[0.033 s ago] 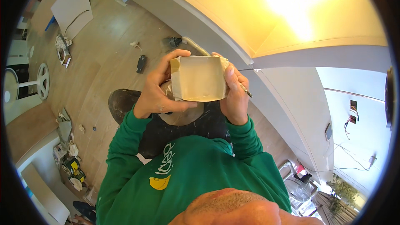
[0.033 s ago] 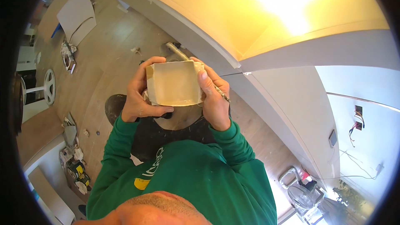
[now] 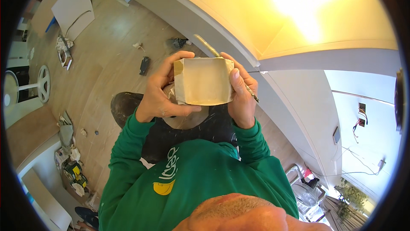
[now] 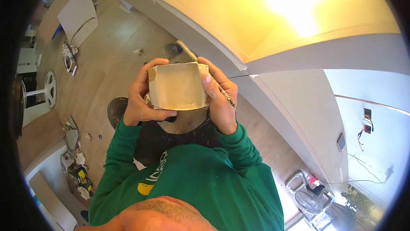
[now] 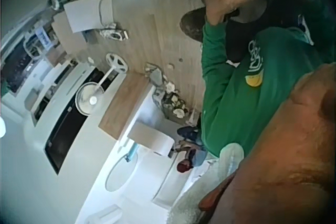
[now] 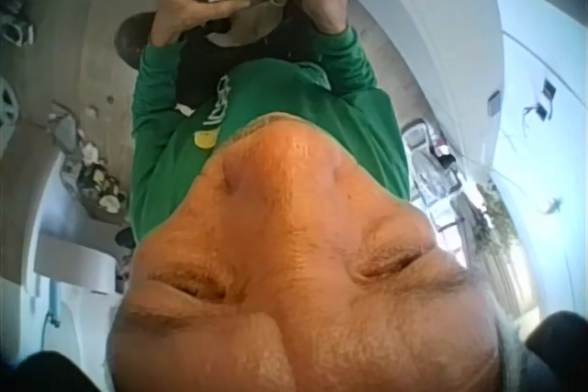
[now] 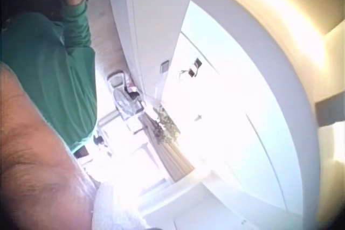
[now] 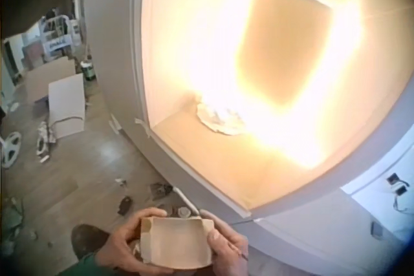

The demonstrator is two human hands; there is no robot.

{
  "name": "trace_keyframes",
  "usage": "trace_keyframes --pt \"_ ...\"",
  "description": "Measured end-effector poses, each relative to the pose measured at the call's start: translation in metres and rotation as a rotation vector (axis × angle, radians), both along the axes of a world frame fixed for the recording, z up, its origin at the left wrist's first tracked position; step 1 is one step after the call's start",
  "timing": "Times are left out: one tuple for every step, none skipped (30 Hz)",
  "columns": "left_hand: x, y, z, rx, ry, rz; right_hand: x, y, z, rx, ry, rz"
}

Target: The person applies paint to the inner corners and edges of a built-in shelving unit using a brush, dipping it into a small container and using a cloth to wipe away excess paint from the surfaces.

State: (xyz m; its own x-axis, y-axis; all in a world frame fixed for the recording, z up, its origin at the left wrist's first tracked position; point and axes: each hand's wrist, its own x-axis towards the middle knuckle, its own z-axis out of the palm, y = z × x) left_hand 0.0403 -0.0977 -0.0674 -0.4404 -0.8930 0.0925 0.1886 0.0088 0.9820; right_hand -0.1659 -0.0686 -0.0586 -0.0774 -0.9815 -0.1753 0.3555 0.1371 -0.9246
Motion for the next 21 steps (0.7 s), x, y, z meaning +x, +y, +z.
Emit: trace_keyframes --pt "0.003 -0.002 0.001 -0.015 0.011 0.007 -0.003 -0.003 0.002 -0.033 0.108 -0.010" --pt "0.005 -0.004 0.000 -0.010 0.027 0.014 -0.007 -0.005 0.003 -0.036 0.053 -0.016" --pt "0.006 -0.007 -0.001 -0.005 0.044 0.019 -0.011 -0.007 0.005 -0.041 0.000 -0.023" --pt "0.007 -0.010 -0.002 -0.001 0.062 0.024 -0.013 -0.010 0.008 -0.045 -0.053 -0.030" --pt "0.009 -0.013 -0.002 -0.007 0.070 0.050 -0.012 -0.014 0.013 -0.056 -0.010 -0.120" --pt "0.012 -0.018 -0.002 -0.014 0.077 0.080 -0.015 -0.017 0.014 -0.096 0.077 -0.144" --pt "0.014 -0.021 -0.002 -0.022 0.084 0.109 -0.023 -0.019 0.015 -0.137 0.164 -0.167" --pt "0.018 -0.024 -0.003 -0.020 0.081 0.135 -0.030 -0.021 0.016 -0.178 0.251 -0.191" --pt "0.022 -0.027 -0.005 -0.018 0.079 0.159 -0.034 -0.022 0.019 -0.232 0.263 -0.218" --pt "0.025 -0.030 -0.007 -0.016 0.078 0.183 -0.037 -0.024 0.024 -0.238 0.333 -0.238" --pt "0.029 -0.033 -0.009 -0.002 0.079 0.214 -0.038 -0.028 0.030 -0.245 0.404 -0.259" --pt "0.033 -0.037 -0.013 -0.015 0.068 0.229 -0.039 -0.031 0.037 -0.250 0.473 -0.277" --pt "0.038 -0.041 -0.018 -0.027 0.058 0.243 -0.039 -0.035 0.042 -0.248 0.542 -0.289" --pt "0.040 -0.042 -0.022 -0.039 0.048 0.258 -0.040 -0.038 0.044 -0.251 0.602 -0.276" --pt "0.040 -0.043 -0.023 -0.041 0.050 0.273 -0.041 -0.041 0.045 -0.253 0.663 -0.266" --pt "0.041 -0.043 -0.023 -0.043 0.053 0.288 -0.042 -0.044 0.046 -0.256 0.724 -0.255" --pt "0.041 -0.043 -0.023 -0.044 0.056 0.303 -0.041 -0.047 0.048 -0.240 0.751 -0.242" --pt "0.041 -0.042 -0.024 -0.041 0.066 0.318 -0.040 -0.050 0.050 -0.223 0.779 -0.228" --pt "0.041 -0.040 -0.024 -0.038 0.076 0.334 -0.040 -0.052 0.050 -0.206 0.807 -0.214" --pt "0.042 -0.039 -0.024 -0.034 0.085 0.350 -0.039 -0.054 0.049 -0.197 0.795 -0.222" --pt "0.042 -0.040 -0.024 -0.038 0.088 0.354 -0.038 -0.056 0.048 -0.188 0.783 -0.230"
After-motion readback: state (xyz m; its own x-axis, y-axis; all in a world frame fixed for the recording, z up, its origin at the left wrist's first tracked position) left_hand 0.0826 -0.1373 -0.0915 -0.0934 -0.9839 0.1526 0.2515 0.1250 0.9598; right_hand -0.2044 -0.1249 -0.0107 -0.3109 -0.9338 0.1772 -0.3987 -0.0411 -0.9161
